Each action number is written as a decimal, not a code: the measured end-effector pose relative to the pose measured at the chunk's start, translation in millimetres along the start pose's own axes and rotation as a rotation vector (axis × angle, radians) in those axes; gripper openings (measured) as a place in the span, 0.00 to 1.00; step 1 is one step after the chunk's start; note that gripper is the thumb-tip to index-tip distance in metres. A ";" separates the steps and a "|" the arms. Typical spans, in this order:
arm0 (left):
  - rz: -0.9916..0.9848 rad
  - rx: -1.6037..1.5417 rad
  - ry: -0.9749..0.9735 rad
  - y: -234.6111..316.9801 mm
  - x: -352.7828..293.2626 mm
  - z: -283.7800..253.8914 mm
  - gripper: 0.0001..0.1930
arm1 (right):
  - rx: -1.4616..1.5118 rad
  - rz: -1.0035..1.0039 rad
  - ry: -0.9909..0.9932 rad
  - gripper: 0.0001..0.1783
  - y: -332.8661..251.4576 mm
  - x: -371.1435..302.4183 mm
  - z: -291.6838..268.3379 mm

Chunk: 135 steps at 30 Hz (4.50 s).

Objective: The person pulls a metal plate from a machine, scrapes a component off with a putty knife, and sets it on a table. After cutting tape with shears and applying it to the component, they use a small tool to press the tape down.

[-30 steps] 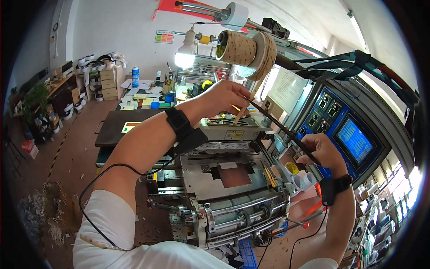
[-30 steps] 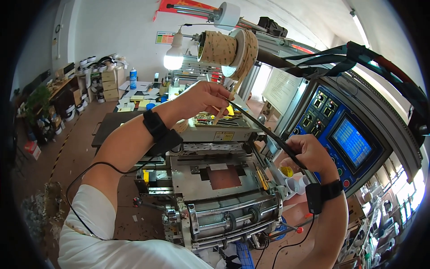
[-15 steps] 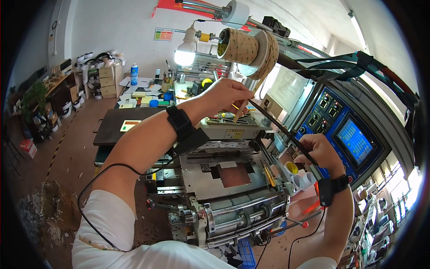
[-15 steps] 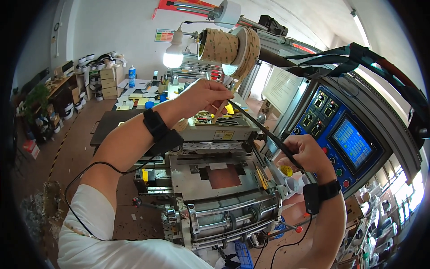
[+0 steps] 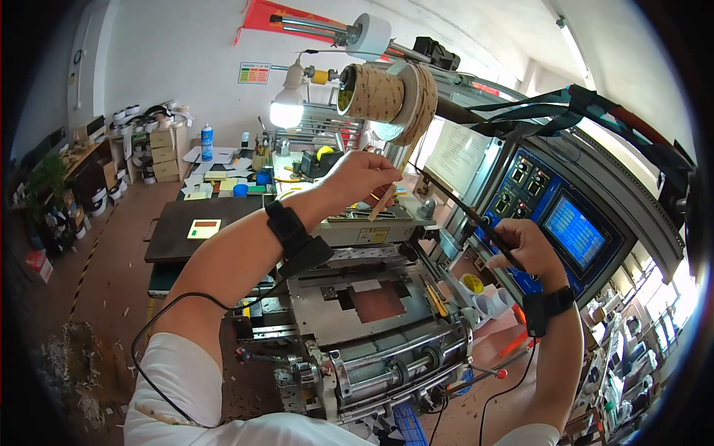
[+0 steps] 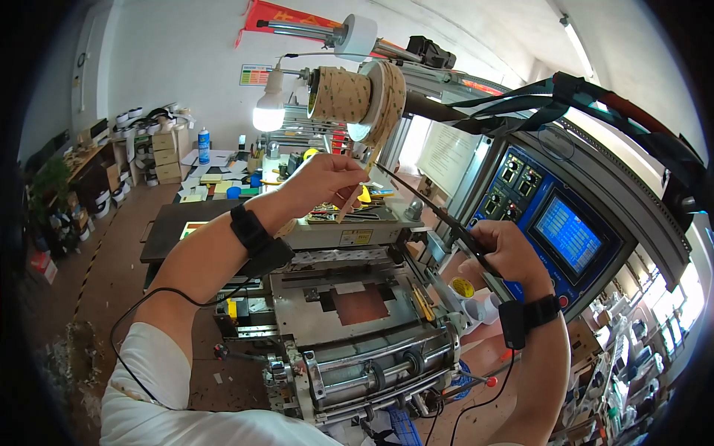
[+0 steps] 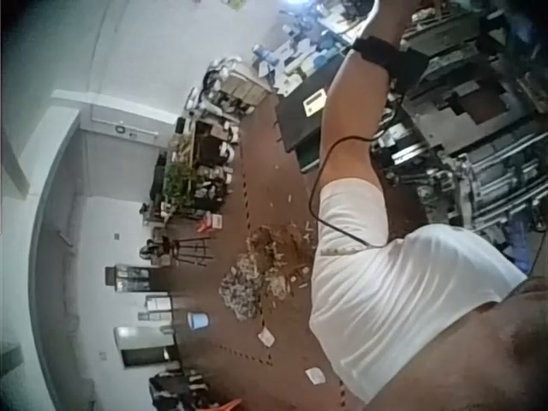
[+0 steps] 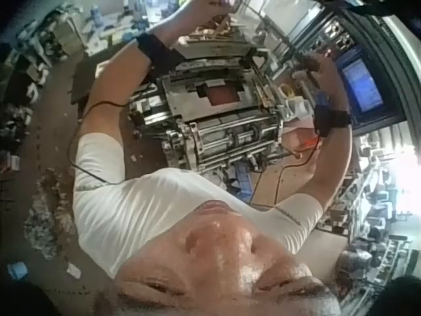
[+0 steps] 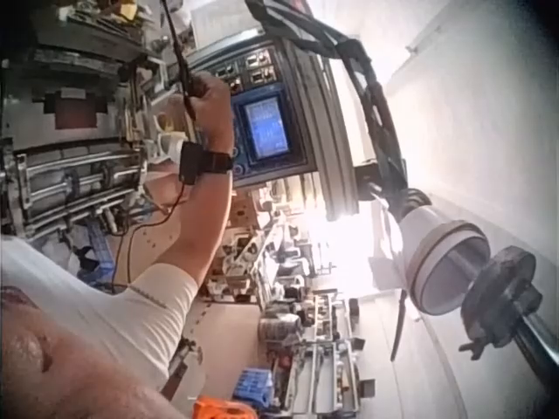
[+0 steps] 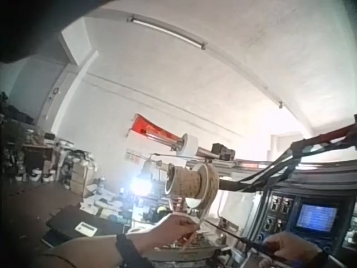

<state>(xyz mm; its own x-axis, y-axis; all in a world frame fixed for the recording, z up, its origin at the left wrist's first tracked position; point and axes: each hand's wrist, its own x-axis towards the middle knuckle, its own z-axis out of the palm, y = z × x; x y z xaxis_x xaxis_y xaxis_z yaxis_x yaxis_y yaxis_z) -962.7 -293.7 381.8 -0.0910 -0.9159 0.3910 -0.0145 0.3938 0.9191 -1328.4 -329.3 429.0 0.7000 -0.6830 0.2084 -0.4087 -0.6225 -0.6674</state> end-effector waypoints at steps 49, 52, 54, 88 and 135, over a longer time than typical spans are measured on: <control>-0.047 0.102 0.070 1.1 -5.4 -9.4 0.11 | -0.179 0.061 -0.031 0.17 -43.9 21.0 -27.5; -0.062 0.083 0.074 -2.9 -14.4 -14.5 0.11 | -0.168 0.086 -0.026 0.17 -48.4 21.2 -15.1; -0.082 0.075 0.087 -4.9 -30.5 -20.5 0.11 | -0.217 0.061 -0.017 0.17 -40.4 12.2 -4.9; -0.471 -0.399 0.912 -48.4 -698.1 -355.2 0.40 | 0.699 0.642 -0.158 0.11 -167.2 74.9 646.7; -0.743 -0.628 -0.662 -254.0 -141.8 -653.0 0.36 | -0.464 0.430 0.607 0.08 -159.2 373.7 686.4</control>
<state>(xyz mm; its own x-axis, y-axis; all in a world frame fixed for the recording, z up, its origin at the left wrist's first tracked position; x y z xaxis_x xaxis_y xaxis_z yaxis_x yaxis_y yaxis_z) -295.9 -314.8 125.0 -0.7688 -0.6128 -0.1827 0.1947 -0.4965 0.8459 -599.7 -223.3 122.4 0.0517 -0.8972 0.4387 -0.8551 -0.2666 -0.4446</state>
